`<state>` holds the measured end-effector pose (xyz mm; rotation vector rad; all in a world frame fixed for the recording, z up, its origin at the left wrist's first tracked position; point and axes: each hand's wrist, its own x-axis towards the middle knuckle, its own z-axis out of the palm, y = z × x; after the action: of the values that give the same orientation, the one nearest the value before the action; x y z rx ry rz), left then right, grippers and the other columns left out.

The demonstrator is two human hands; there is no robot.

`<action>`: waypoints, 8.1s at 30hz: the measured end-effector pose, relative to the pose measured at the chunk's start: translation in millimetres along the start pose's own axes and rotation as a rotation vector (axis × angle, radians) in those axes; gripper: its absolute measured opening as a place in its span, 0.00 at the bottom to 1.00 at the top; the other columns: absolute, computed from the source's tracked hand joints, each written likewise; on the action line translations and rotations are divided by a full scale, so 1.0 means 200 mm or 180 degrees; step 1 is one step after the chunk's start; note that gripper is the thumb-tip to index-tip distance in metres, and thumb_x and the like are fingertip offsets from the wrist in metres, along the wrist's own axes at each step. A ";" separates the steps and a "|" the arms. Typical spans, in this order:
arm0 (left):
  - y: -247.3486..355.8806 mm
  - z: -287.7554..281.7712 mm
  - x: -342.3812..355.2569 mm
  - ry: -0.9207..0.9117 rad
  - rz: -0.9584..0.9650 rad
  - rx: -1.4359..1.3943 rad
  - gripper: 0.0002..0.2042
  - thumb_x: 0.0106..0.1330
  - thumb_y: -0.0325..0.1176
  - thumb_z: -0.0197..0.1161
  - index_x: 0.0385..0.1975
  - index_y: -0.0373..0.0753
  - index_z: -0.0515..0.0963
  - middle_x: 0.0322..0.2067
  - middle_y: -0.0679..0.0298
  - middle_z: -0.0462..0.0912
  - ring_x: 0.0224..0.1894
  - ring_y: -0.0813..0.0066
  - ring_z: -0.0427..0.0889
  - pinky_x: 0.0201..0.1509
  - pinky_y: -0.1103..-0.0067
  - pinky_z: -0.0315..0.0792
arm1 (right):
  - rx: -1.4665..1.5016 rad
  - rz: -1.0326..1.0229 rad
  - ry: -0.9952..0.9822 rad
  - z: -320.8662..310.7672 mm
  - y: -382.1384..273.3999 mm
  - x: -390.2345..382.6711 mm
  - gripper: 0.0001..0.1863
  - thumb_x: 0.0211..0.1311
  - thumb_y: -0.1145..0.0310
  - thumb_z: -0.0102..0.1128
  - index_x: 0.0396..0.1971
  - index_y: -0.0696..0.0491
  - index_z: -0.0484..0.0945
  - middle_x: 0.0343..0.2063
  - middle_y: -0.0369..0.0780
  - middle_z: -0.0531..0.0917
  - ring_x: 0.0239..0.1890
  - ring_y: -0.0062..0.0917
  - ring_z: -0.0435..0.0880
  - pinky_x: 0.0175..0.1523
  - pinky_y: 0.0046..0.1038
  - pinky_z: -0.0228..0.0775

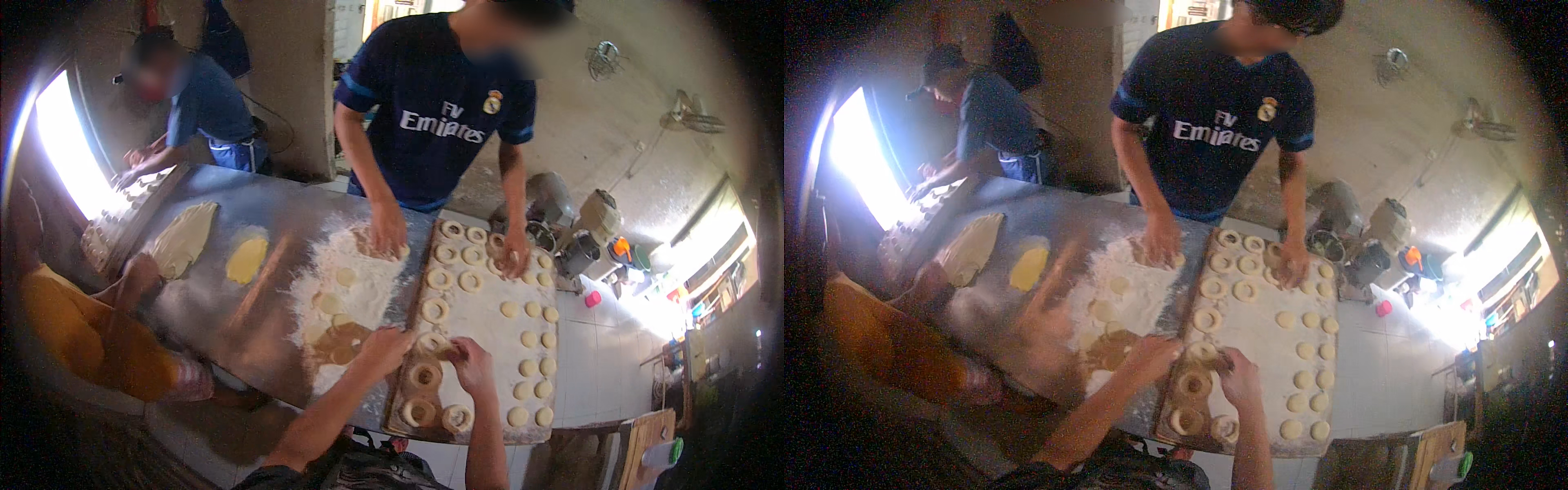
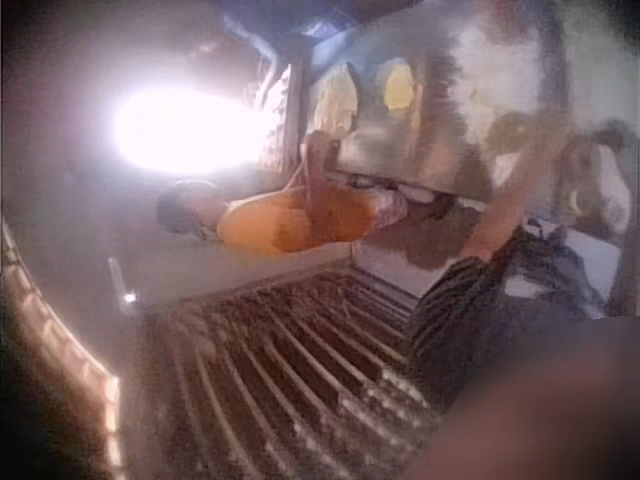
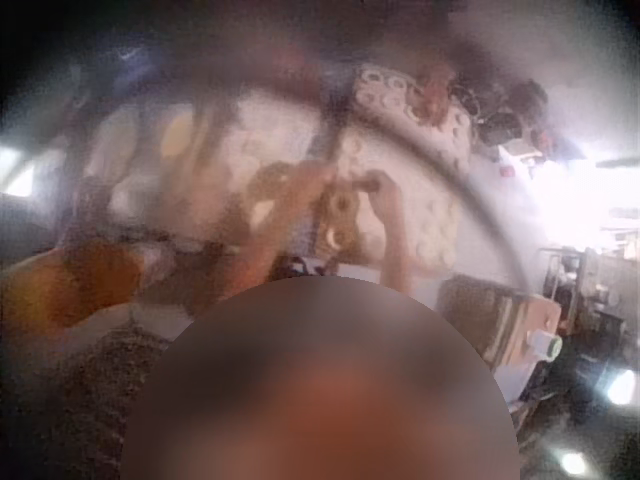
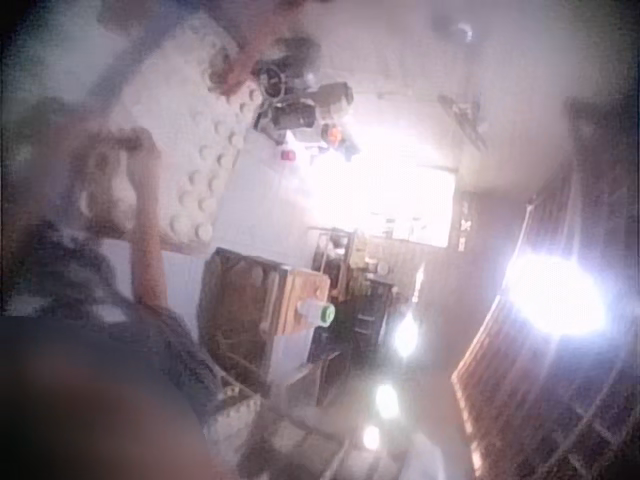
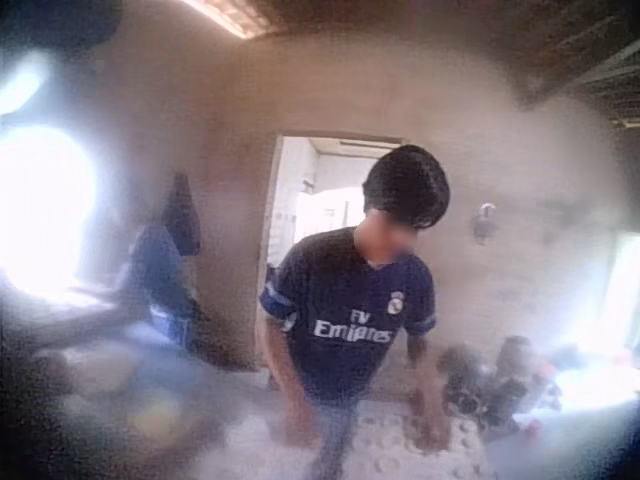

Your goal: The person shapes small dough balls into ring shapes by hand and places them on a wooden board. They then carry the board to a multi-tiered rack and place it among other boards of dough.

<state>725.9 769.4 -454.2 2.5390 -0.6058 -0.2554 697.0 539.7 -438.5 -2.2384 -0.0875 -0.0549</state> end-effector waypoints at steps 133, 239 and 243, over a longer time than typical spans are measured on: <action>-0.46 -0.46 -0.10 0.1235 -0.0145 -0.1654 0.10 0.56 0.21 0.66 0.37 0.35 0.78 0.38 0.55 0.80 0.41 0.62 0.82 0.46 0.67 0.75 | -0.0011 -0.0520 0.0344 0.79 -0.59 0.52 0.24 0.60 0.73 0.65 0.55 0.55 0.69 0.41 0.42 0.79 0.46 0.30 0.81 0.51 0.30 0.73; -0.54 -0.25 0.04 0.1565 -0.0725 -0.1094 0.10 0.67 0.32 0.61 0.43 0.33 0.79 0.32 0.49 0.84 0.38 0.48 0.84 0.43 0.61 0.79 | -0.1402 -0.0535 -0.0444 0.85 -0.26 0.94 0.14 0.55 0.62 0.72 0.35 0.57 0.81 0.35 0.48 0.84 0.40 0.39 0.83 0.48 0.38 0.75; -0.65 -0.36 -0.01 0.1777 -0.0601 -0.2236 0.14 0.67 0.33 0.65 0.47 0.32 0.79 0.36 0.49 0.87 0.36 0.52 0.88 0.40 0.66 0.81 | 0.0594 0.0209 -0.0968 0.73 -0.55 0.79 0.15 0.56 0.72 0.73 0.39 0.57 0.77 0.34 0.40 0.83 0.36 0.22 0.81 0.44 0.26 0.74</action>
<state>792.7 902.4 -460.4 1.8505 -0.0322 0.1591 846.1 728.2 -431.8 -2.0462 -0.1764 0.3177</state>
